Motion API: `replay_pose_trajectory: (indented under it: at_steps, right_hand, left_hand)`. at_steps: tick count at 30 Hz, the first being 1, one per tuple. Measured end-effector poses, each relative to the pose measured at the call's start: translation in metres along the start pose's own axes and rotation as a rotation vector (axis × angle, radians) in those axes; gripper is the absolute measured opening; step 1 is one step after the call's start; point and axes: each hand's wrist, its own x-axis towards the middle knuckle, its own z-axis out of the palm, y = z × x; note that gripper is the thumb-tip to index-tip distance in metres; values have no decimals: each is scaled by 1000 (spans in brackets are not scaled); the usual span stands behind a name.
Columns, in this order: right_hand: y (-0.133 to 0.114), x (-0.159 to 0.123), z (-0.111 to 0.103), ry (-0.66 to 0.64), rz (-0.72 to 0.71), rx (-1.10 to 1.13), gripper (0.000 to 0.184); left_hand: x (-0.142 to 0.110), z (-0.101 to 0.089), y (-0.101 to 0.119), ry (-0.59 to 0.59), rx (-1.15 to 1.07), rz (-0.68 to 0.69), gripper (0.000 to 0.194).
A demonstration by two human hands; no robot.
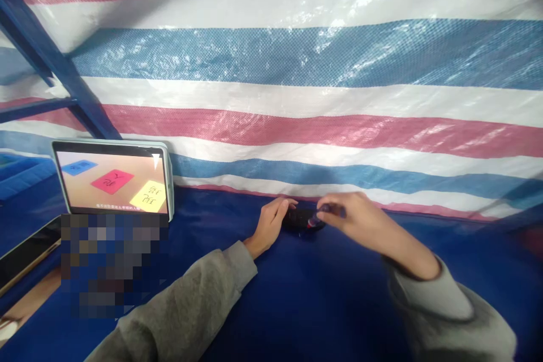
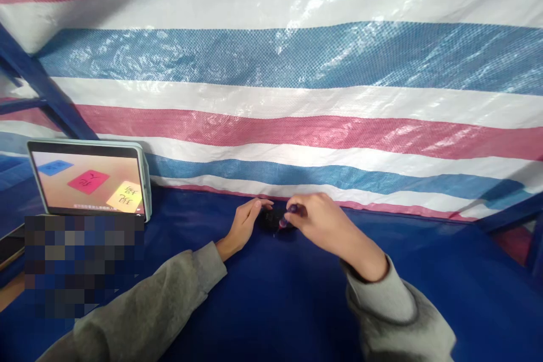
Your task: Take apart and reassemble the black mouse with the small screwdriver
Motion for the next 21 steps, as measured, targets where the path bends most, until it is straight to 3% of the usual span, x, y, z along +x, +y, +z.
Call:
replay_pose_trajectory:
  at_steps: [6, 12, 21]
  right_hand:
    - [-12, 10, -15, 190, 52, -4, 19]
    - [3, 8, -8, 208, -5, 25, 20]
    - [-1, 9, -5, 258, -26, 30, 17]
  left_hand:
    - [-1, -1, 0, -25, 91, 67, 37]
    - [0, 2, -8, -15, 155, 84, 28]
    - [0, 4, -11, 5, 138, 126, 19]
